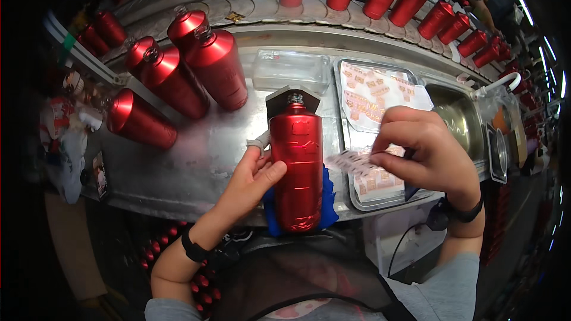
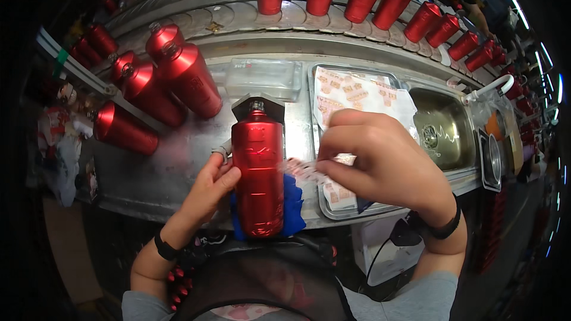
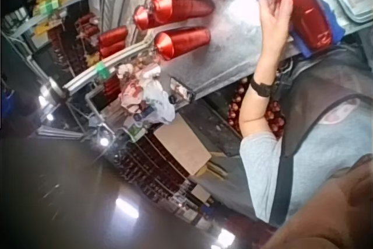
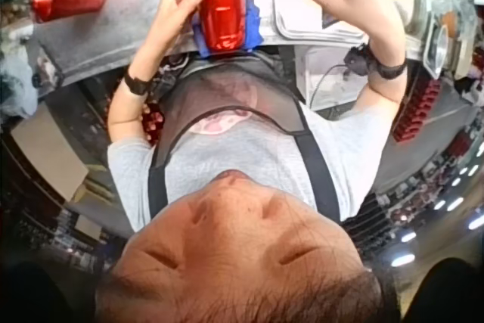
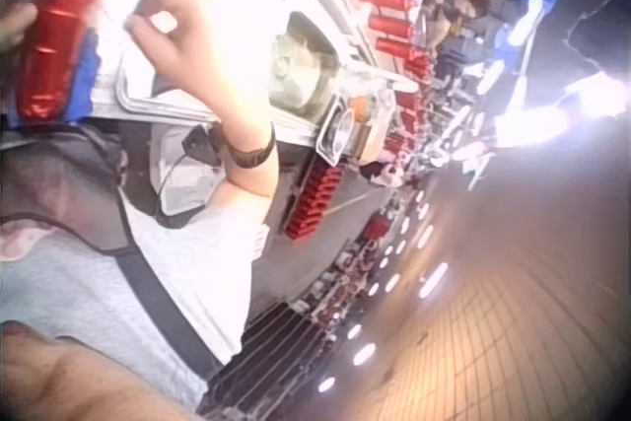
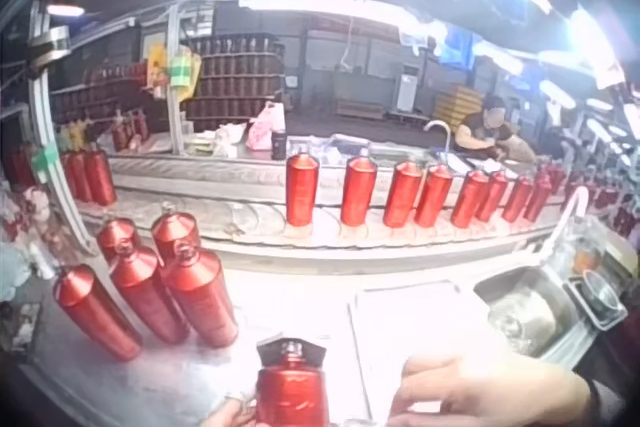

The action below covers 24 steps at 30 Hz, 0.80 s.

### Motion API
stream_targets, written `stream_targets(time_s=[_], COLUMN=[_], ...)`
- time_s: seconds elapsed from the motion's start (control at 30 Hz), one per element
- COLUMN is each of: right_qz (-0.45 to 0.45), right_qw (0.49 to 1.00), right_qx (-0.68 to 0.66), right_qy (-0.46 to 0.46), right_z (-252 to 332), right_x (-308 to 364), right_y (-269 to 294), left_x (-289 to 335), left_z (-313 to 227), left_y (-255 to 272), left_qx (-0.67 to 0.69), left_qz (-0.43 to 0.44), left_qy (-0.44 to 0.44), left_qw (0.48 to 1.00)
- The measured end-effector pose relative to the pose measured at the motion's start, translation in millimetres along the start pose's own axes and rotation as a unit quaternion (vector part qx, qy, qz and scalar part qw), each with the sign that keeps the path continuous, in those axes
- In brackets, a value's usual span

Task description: Applying labels and protective seals to red metal bottles on an industrial assembly line.

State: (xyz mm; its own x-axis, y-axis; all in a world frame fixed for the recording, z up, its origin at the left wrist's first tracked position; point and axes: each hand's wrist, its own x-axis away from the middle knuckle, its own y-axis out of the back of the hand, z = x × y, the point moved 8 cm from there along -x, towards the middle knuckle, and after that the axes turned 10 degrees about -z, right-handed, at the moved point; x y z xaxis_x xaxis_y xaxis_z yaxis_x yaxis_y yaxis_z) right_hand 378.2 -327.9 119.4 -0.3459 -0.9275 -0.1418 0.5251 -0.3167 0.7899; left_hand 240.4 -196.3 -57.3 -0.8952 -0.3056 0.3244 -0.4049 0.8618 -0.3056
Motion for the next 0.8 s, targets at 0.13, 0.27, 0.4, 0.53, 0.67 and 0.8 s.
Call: stream_targets(time_s=[0.13,0.27,0.4,0.53,0.67,0.8], right_qz=[0.055,0.060,0.065,0.034,-0.082,-0.188], right_qw=[0.995,0.993,0.995,0.997,0.995,0.903], right_qx=[0.017,0.034,0.038,0.015,-0.030,-0.294], right_qy=[0.076,0.100,0.068,0.063,-0.053,-0.252], right_z=[21,7,-4,-9,-33,-85], right_x=[-38,-67,-80,-79,-63,-6], right_y=[-28,-63,-80,-85,-83,-115], left_x=[1,-3,-7,-8,-6,-10], left_z=[-12,-21,-20,-16,-16,-10], left_y=[3,-2,-1,2,6,14], left_qx=[0.118,0.047,0.043,0.016,-0.011,0.031], left_qz=[-0.018,-0.033,-0.070,-0.075,-0.070,-0.047], left_qy=[-0.022,-0.071,-0.094,-0.120,-0.129,-0.086], left_qw=[0.993,0.996,0.992,0.990,0.989,0.995])
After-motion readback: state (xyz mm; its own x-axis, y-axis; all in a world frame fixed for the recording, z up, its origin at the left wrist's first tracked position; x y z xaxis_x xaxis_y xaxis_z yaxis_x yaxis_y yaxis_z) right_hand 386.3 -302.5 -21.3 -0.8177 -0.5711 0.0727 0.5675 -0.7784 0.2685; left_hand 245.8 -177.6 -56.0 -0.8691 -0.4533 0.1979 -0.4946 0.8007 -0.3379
